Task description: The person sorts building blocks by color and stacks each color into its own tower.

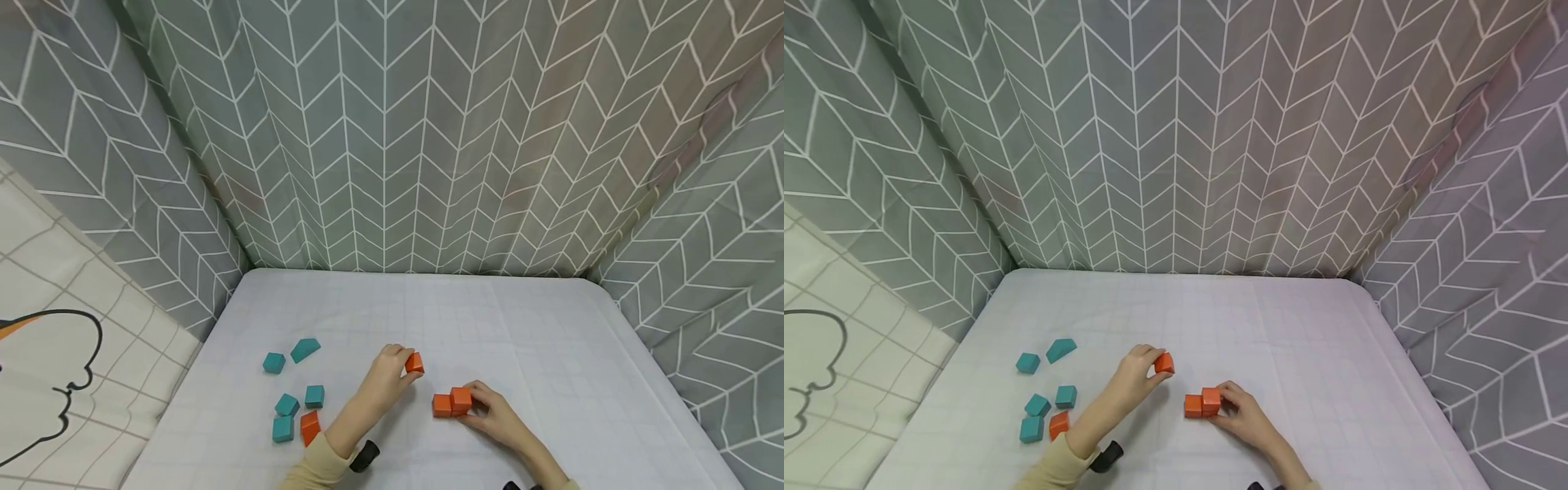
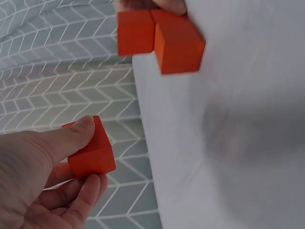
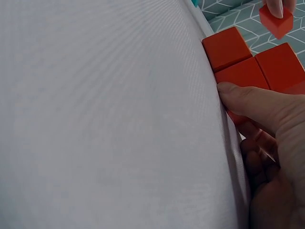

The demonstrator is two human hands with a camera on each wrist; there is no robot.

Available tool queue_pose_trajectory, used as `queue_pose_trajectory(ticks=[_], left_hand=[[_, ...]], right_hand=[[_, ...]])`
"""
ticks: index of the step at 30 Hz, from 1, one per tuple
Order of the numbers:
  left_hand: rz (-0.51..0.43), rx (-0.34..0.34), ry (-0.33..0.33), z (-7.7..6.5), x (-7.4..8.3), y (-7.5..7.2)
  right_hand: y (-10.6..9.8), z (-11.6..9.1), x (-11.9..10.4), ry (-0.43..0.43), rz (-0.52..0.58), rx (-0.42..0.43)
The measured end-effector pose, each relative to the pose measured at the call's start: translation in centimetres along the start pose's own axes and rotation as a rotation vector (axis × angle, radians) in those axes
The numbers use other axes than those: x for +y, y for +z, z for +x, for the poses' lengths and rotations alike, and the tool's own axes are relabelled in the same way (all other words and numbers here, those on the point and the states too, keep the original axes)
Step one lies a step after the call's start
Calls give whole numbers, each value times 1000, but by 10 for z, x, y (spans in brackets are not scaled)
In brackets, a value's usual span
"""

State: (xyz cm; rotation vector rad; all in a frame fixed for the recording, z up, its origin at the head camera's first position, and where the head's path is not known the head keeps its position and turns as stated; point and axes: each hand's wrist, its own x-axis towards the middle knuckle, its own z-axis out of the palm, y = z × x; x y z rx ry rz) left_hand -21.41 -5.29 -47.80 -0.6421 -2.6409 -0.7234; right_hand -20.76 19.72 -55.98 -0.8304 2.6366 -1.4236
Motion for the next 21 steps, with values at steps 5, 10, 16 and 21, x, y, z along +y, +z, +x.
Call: queue_pose_trajectory(ticks=[5,10,16,21], left_hand=[[-12,-74,26,1,10,16],[-15,-152,51,-2,18,31],[-18,-157,94,-7,22,45],[-40,-156,96,-8,22,50]], right_hand=[[-1,2,0,-46,-10,14],[0,2,1,-104,-20,26],[1,1,2,-90,-2,14],[2,1,3,-111,2,16]])
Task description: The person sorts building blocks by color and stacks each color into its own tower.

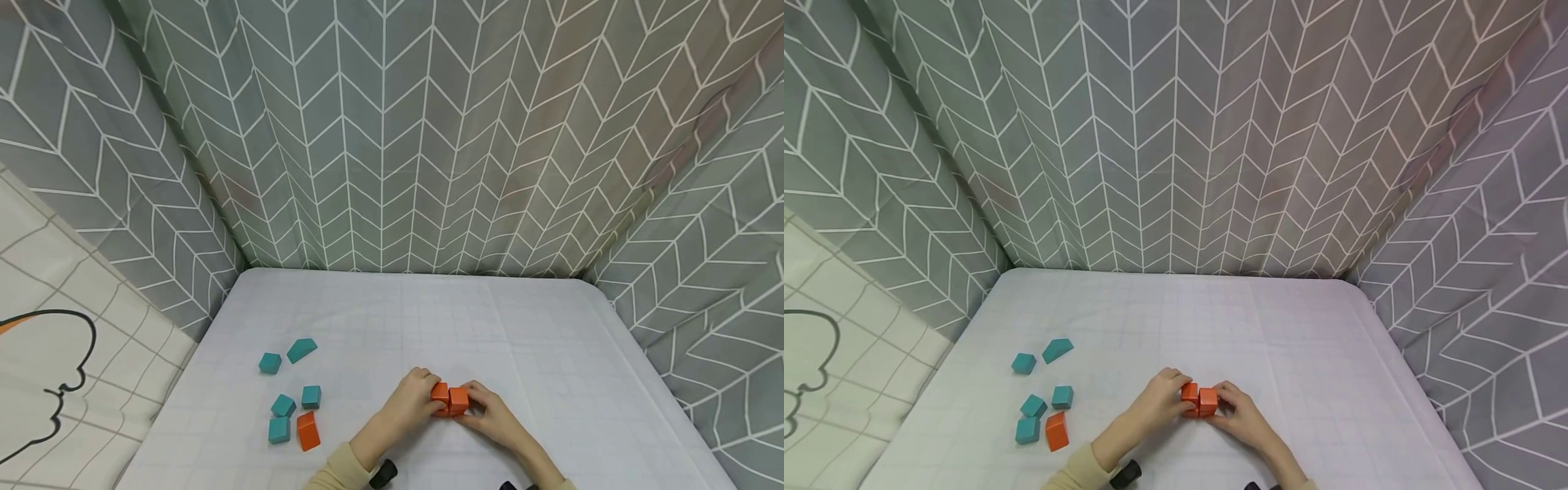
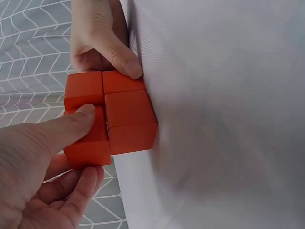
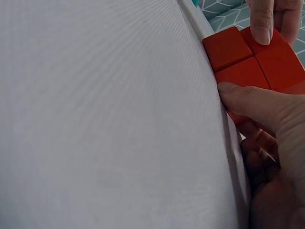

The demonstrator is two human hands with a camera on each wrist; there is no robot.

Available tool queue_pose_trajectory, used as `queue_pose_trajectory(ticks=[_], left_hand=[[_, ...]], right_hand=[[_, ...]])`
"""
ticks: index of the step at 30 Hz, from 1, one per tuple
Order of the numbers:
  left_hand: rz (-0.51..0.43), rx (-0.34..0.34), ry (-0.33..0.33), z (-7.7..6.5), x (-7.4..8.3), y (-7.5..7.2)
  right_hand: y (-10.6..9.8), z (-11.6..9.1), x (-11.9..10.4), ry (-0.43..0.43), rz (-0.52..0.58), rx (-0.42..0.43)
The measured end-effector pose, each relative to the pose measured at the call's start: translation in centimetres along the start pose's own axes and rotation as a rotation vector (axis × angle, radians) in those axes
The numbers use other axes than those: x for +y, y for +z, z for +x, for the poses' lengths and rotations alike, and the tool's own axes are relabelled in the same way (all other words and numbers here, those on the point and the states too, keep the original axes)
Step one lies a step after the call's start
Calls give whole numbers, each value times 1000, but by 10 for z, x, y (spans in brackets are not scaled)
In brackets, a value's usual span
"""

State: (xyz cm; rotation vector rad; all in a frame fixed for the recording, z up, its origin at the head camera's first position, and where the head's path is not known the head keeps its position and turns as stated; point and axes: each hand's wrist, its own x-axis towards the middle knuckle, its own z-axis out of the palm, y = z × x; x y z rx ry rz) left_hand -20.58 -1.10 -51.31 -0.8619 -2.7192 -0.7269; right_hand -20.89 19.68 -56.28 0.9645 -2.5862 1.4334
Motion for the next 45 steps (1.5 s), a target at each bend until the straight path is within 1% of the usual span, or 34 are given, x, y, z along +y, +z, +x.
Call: queue_pose_trajectory(ticks=[5,13,17,19,23,26,31,36,40,43,45], left_hand=[[-46,4,-14,0,1,2],[-39,6,-16,-4,3,5],[-41,3,-24,-4,3,6],[-42,5,-22,-4,3,6],[-39,14,-4,-4,3,5],[-36,18,6,-4,2,4],[-23,14,2,-3,1,3],[2,23,15,-1,0,4],[32,29,26,-2,0,3],[53,39,26,-2,2,-1],[56,55,22,-3,3,-7]], right_hand=[[0,-1,0,0,4,5],[3,-5,0,36,24,-2],[3,-5,0,10,23,8],[3,-4,0,-20,20,17],[3,-3,0,-67,21,30],[2,-3,0,-74,21,28],[2,-1,1,-69,13,19],[0,1,-2,-63,8,23],[-1,1,-4,-36,14,13],[0,1,-4,-16,13,6],[0,0,-3,-4,8,2]])
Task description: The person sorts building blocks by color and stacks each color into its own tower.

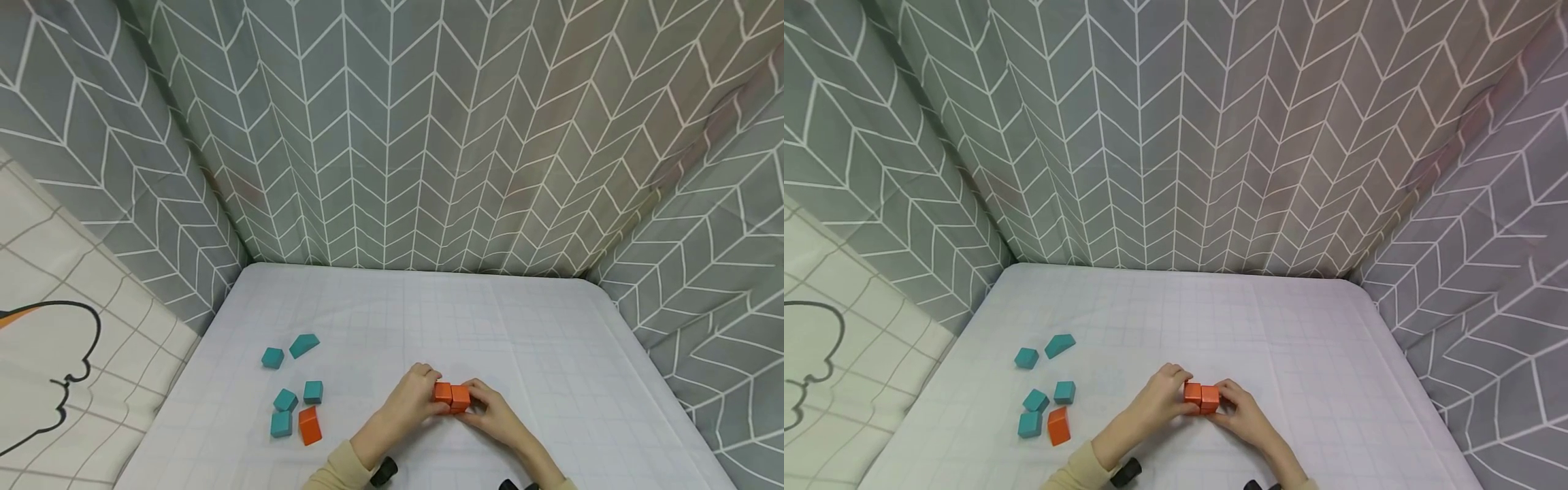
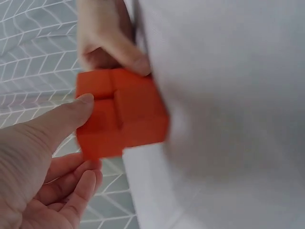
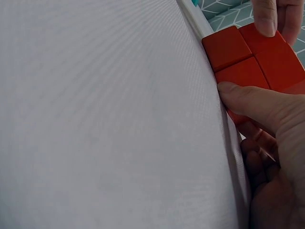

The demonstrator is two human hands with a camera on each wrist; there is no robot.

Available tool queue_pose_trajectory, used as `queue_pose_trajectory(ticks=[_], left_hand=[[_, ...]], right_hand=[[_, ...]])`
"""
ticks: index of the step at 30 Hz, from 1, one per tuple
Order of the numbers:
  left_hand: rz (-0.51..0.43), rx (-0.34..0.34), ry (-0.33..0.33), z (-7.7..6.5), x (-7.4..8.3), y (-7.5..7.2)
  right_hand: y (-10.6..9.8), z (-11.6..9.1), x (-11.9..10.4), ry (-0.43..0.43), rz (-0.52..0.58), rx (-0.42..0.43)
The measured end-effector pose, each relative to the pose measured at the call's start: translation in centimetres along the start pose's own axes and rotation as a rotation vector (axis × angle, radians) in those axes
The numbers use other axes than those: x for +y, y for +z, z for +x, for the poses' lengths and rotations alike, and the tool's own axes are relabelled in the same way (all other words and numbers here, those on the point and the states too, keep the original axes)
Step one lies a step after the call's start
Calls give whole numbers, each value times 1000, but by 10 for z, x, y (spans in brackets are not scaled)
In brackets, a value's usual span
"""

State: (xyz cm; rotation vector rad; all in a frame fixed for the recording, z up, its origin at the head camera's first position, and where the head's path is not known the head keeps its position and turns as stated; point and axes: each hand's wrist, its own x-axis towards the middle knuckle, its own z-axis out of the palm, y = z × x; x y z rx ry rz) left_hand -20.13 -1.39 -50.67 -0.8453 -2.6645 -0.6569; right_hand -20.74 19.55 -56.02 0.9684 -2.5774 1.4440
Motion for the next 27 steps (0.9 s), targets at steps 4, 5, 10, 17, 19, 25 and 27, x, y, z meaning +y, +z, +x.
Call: queue_pose_trajectory(ticks=[4,5,10,17,19,25,27], left_hand=[[-10,44,-27,-2,-4,-18],[-9,58,-38,-4,-6,-24],[-5,135,-136,-18,-28,-46],[54,259,-315,-50,-63,-68],[64,283,-359,-60,-70,-76],[56,267,-515,-93,-85,-96],[56,233,-576,-103,-87,-99]], right_hand=[[1,0,1,36,-17,-3],[1,1,0,48,-19,-2],[-3,3,-21,84,-22,-1],[-10,6,-36,93,-7,-11],[-9,6,-35,89,-8,-5],[-9,5,-36,84,-11,-1],[-9,5,-36,83,-13,-4]])
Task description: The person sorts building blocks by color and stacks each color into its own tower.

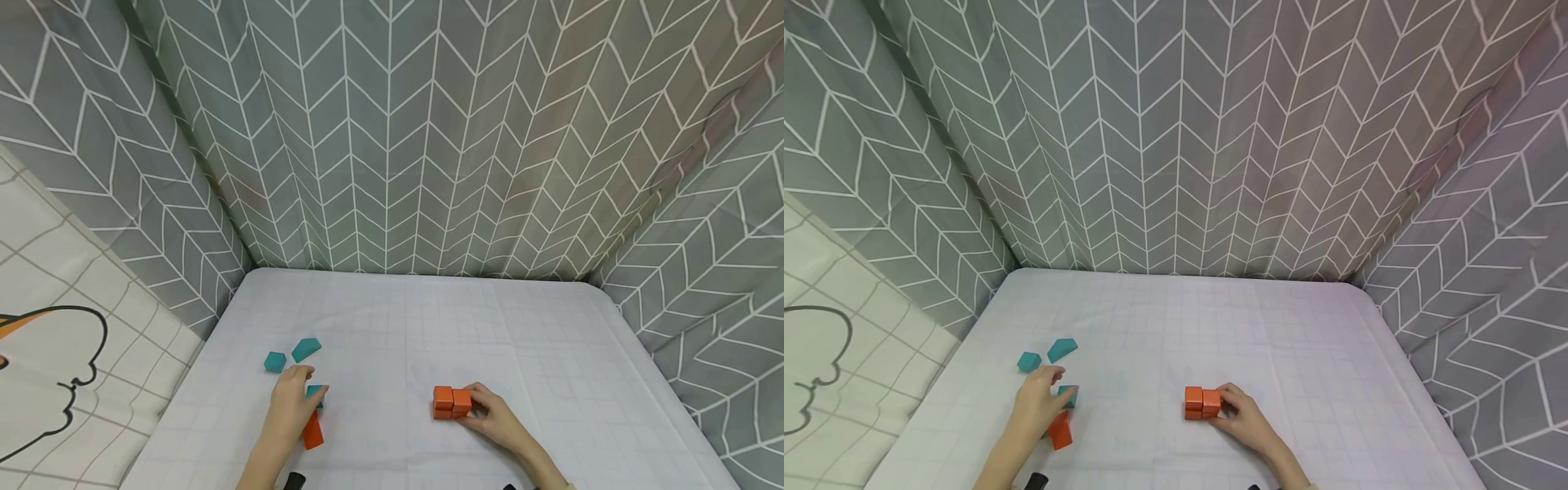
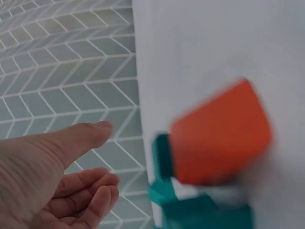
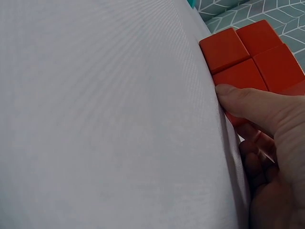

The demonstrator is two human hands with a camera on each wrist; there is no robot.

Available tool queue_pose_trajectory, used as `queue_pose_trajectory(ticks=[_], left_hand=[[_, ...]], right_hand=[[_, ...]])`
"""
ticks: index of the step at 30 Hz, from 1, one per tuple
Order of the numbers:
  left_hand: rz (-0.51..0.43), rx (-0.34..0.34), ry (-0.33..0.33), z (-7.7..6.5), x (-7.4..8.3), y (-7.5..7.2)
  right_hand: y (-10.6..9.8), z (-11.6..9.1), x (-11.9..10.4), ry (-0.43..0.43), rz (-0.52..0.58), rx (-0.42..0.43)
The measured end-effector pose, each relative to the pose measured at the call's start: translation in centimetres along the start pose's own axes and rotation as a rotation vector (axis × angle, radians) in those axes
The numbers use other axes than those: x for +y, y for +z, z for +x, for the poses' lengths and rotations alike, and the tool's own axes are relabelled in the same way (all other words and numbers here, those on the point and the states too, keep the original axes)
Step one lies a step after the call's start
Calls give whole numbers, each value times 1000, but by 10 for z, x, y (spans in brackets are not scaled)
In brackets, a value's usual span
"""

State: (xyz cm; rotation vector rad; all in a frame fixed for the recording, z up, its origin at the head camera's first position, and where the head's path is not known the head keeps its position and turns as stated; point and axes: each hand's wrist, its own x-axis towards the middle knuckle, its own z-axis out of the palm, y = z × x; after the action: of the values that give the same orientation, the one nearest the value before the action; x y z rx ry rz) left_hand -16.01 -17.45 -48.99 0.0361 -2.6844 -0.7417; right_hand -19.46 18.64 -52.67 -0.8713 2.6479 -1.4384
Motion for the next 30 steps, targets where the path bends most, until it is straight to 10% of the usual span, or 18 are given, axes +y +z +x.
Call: queue_pose_trajectory(ticks=[7,30], left_hand=[[73,-124,-117,-20,-12,-4],[205,-62,-11,-41,-5,18]], right_hand=[[0,-1,2,-23,-2,7],[2,1,-1,-30,6,13]])
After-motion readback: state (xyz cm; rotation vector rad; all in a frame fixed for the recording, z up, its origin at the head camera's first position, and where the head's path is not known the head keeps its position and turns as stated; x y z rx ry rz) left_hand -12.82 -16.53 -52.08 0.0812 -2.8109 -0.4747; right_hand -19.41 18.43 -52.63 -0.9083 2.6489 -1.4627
